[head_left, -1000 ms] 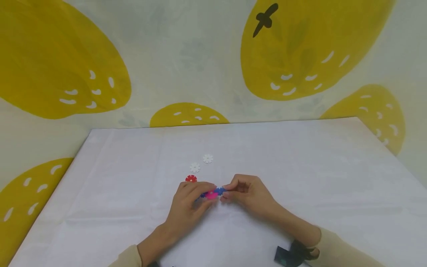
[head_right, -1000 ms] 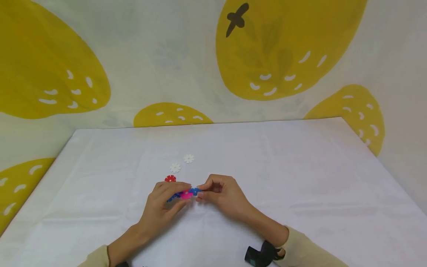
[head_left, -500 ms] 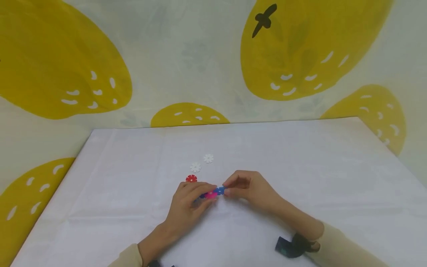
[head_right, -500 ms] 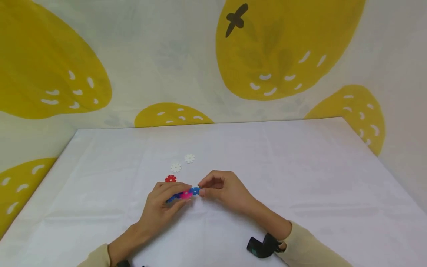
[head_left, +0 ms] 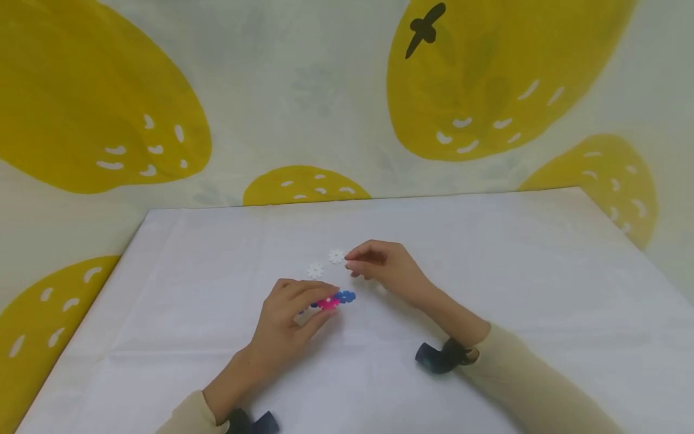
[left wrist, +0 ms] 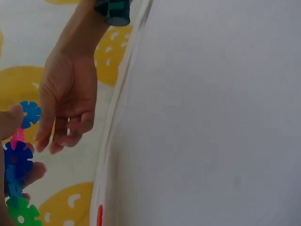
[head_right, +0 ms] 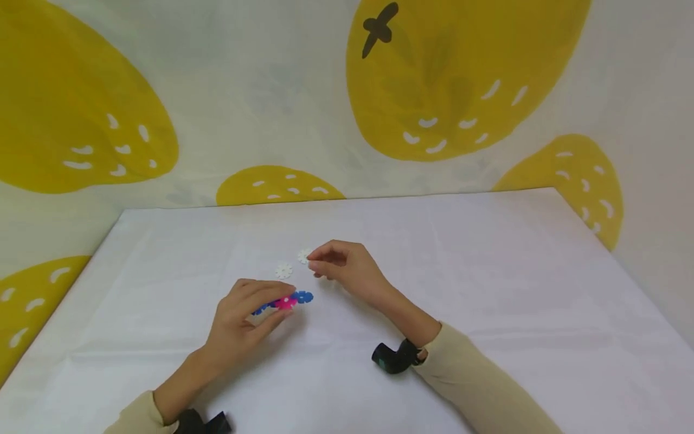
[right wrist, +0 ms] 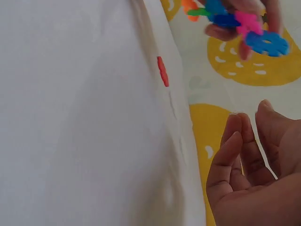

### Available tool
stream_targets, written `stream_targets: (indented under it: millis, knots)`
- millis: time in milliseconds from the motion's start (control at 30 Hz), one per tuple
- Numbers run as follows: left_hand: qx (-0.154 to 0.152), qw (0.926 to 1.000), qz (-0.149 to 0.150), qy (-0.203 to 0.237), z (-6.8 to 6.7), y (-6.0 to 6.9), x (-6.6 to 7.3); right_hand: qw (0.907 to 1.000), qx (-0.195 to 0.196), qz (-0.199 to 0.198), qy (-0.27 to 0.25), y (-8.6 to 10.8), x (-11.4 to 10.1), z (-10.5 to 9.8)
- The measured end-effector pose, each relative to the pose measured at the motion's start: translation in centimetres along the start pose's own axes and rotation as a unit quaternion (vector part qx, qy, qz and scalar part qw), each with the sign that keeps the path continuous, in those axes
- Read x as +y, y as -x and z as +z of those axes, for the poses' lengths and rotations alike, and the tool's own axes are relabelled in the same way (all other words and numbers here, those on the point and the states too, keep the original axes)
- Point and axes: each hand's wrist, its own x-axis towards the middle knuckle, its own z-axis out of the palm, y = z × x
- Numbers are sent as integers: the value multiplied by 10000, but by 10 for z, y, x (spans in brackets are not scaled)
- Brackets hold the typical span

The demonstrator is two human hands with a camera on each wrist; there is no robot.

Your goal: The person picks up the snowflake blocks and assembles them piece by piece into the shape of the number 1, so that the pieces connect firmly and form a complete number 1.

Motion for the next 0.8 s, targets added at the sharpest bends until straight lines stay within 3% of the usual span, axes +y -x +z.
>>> stream_targets:
  millis: [167, 333, 633, 800]
  knots:
    - [152, 9997, -117, 178, -18, -9, -10, 9995, -261, -26, 171, -11, 2, 17]
    - [186, 9995, 2, 265, -29, -14, -18, 9973, -257, -131, 675, -13, 1, 38]
    - [444, 9986, 104, 280, -31, -13, -24, 9825, -4, -820, 1674, -17, 0, 66]
    - [444, 9985, 80, 308, -29, -12, -25, 9746, 21, -902, 2051, -17, 2, 74]
